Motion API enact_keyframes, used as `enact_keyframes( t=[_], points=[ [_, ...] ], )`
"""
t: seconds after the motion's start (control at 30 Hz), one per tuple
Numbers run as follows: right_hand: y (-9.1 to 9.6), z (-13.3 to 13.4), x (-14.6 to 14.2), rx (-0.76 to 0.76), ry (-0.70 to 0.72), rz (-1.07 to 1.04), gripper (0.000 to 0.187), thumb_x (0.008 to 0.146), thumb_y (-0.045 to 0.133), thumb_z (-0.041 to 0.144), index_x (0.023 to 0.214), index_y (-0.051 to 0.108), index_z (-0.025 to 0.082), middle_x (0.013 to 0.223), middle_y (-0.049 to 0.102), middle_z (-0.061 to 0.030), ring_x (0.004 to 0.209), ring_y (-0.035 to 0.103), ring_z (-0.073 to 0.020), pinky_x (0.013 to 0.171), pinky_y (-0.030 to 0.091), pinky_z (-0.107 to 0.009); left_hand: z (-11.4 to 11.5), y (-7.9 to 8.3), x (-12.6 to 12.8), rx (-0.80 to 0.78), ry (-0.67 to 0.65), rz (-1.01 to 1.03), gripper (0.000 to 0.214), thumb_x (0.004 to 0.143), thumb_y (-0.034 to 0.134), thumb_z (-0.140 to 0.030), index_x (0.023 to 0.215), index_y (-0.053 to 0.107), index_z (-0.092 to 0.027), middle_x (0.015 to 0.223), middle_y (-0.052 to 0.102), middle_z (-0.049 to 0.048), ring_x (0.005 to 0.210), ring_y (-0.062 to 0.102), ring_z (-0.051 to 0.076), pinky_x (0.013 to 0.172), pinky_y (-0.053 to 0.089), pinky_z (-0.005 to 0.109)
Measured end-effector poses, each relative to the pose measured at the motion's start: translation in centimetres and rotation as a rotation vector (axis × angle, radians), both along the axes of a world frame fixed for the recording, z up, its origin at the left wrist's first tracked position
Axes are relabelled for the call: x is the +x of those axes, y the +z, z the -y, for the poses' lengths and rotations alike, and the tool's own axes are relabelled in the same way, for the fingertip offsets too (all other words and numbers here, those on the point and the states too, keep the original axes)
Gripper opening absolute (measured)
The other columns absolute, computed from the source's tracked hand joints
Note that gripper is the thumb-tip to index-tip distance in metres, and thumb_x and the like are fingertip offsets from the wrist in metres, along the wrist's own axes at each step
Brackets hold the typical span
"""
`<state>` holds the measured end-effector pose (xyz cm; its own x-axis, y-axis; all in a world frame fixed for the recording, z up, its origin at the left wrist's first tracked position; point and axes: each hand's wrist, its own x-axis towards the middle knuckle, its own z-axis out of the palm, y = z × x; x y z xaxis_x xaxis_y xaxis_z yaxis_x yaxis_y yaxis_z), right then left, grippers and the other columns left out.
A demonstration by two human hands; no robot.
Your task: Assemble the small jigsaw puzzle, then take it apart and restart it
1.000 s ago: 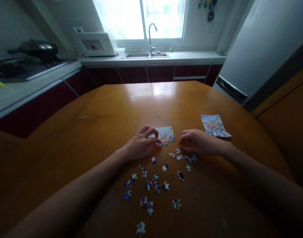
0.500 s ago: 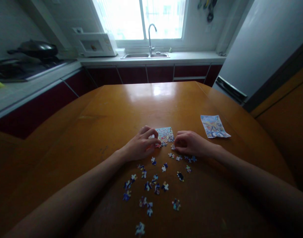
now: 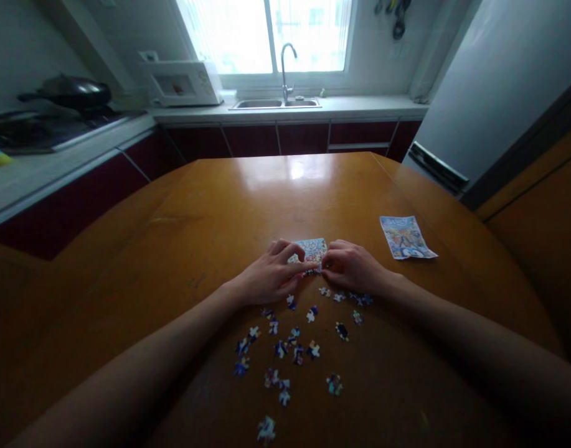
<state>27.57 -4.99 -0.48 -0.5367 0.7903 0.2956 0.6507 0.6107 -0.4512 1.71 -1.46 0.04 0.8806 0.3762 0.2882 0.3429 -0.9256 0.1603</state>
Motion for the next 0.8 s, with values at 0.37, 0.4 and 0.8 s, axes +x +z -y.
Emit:
enact_keyframes(
  t=[0.37, 0.4, 0.8],
  points=[
    [-0.09, -0.11, 0.12, -0.03, 0.015, -0.026, 0.006, 0.086, 0.064, 0.02, 0.085, 0.07, 0.022, 0.086, 0.064, -0.0041, 0.086, 0.058, -0.0185, 0.077, 0.046, -0.033, 0.06, 0.13, 0.12, 0.0, -0.008, -0.01, 0.046, 0.096, 0.054, -0.024, 0.139, 0.055, -0.038, 0.12, 0.053, 0.0072, 0.112, 0.041, 0.027, 0.103, 0.043, 0.045],
    [-0.12, -0.1, 0.15, -0.032, 0.015, -0.025, 0.006, 0.086, 0.064, 0.02, 0.085, 0.07, 0.022, 0.086, 0.064, -0.0041, 0.086, 0.058, -0.0186, 0.078, 0.046, -0.033, 0.04, 0.09, 0.1, 0.0, -0.008, -0.011, 0.046, 0.095, 0.055, -0.023, 0.139, 0.055, -0.038, 0.121, 0.052, 0.0072, 0.112, 0.041, 0.027, 0.103, 0.043, 0.045],
    [-0.12, -0.12, 0.55, -0.027, -0.006, -0.136, 0.004, 0.087, 0.065, 0.02, 0.086, 0.069, 0.019, 0.085, 0.063, -0.0045, 0.084, 0.057, -0.0183, 0.077, 0.046, -0.032, 0.03, 0.08, 0.1, -0.029, 0.013, -0.022, 0.044, 0.097, 0.049, -0.022, 0.139, 0.054, -0.033, 0.123, 0.052, 0.0076, 0.114, 0.041, 0.027, 0.105, 0.042, 0.047]
  ],
)
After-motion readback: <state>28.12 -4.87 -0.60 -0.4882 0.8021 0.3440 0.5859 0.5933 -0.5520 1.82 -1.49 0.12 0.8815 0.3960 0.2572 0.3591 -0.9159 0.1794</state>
